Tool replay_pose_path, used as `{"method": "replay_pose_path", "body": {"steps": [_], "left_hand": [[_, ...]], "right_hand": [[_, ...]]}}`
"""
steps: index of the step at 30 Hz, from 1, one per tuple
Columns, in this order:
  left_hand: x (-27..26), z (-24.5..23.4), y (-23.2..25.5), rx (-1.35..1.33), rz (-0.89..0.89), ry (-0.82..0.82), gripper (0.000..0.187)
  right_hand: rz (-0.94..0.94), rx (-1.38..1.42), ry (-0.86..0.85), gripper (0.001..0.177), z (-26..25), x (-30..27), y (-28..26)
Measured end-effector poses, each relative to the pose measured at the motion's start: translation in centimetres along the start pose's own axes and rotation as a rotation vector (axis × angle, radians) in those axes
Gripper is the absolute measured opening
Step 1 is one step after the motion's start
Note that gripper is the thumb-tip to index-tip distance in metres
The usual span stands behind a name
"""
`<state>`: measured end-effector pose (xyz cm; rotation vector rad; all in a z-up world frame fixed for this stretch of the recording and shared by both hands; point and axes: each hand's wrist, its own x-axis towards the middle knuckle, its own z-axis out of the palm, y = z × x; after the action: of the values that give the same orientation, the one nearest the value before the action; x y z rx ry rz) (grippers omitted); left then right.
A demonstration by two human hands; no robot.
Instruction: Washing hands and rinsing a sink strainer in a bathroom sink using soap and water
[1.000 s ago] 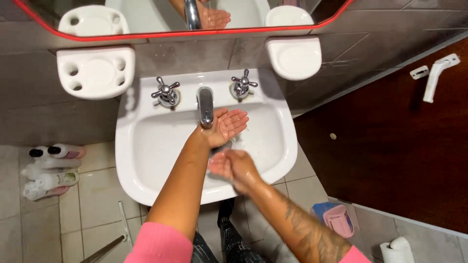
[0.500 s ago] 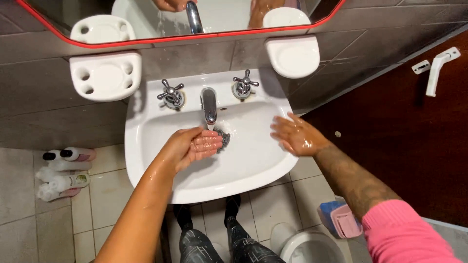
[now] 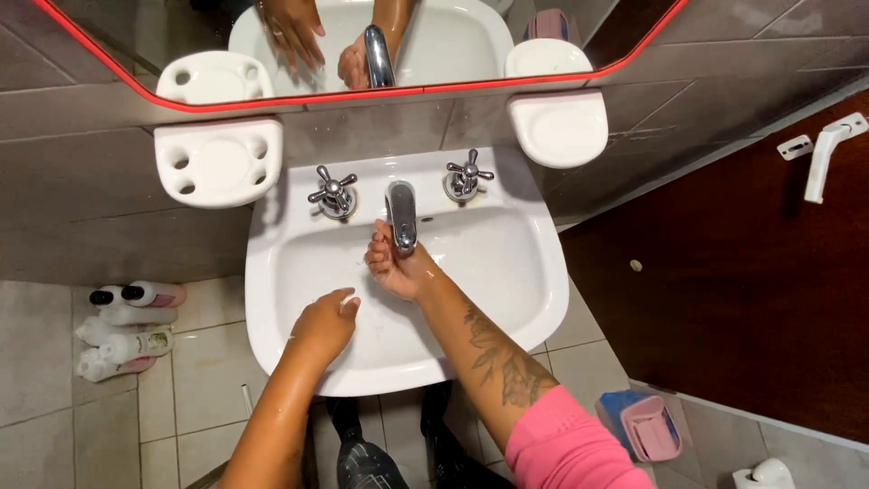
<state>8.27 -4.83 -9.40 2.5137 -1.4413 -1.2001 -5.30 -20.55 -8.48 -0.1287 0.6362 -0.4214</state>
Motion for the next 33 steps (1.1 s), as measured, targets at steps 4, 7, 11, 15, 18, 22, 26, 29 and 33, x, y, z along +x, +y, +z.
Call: {"method": "replay_pose_path", "body": {"steps": [4,7,11,15,18,22,26,29,33], "left_hand": [[-1.5,-2.4,6.4,-0.625,-0.079,-0.015,0.038],[0.0,-2.4,10.8,-1.024,-0.122,-0.113,0.035],[5.4,1.3,14.2,-1.444,-0.057,-0.280,0.038],[9.3,2.3,15.8,-1.541,-0.183,-0.420,0.035],[8.3,1.1,15.0,-1.751,-0.158,-0.487,0.030],[5.7,-1.2,14.2,-1.776,-0.047,-0.549,0.026],[2.9,-3.8,14.2,-1.617,-0.043,-0.574,0.017],[0.7,-4.6,13.5,-1.480,0.032,-0.393,0.022],[-1.9,-5.1,12.3,-1.233,0.036,-0.160,0.031]], "right_hand": [[0.160,-0.054,-0.136,0.032,-4.0,-1.6,-3.9],[0.111,-0.337,-0.050,0.032,-3.5,-6.6,-8.2],[-0.399,-1.271,0.143,0.035,-0.3,-12.7,-14.8],[-0.848,-2.692,-0.337,0.027,-8.8,-15.3,-21.1],[-1.020,-2.721,-0.489,0.044,-11.9,-20.0,-18.4],[-1.143,-2.519,-0.119,0.045,-15.6,-22.5,-7.5],[-0.514,-2.403,0.088,0.053,-7.7,-21.1,1.3],[-0.313,-1.850,0.246,0.038,-7.2,-14.0,3.1],[-0.204,-0.416,0.355,0.021,0.0,-5.7,0.3]]}}
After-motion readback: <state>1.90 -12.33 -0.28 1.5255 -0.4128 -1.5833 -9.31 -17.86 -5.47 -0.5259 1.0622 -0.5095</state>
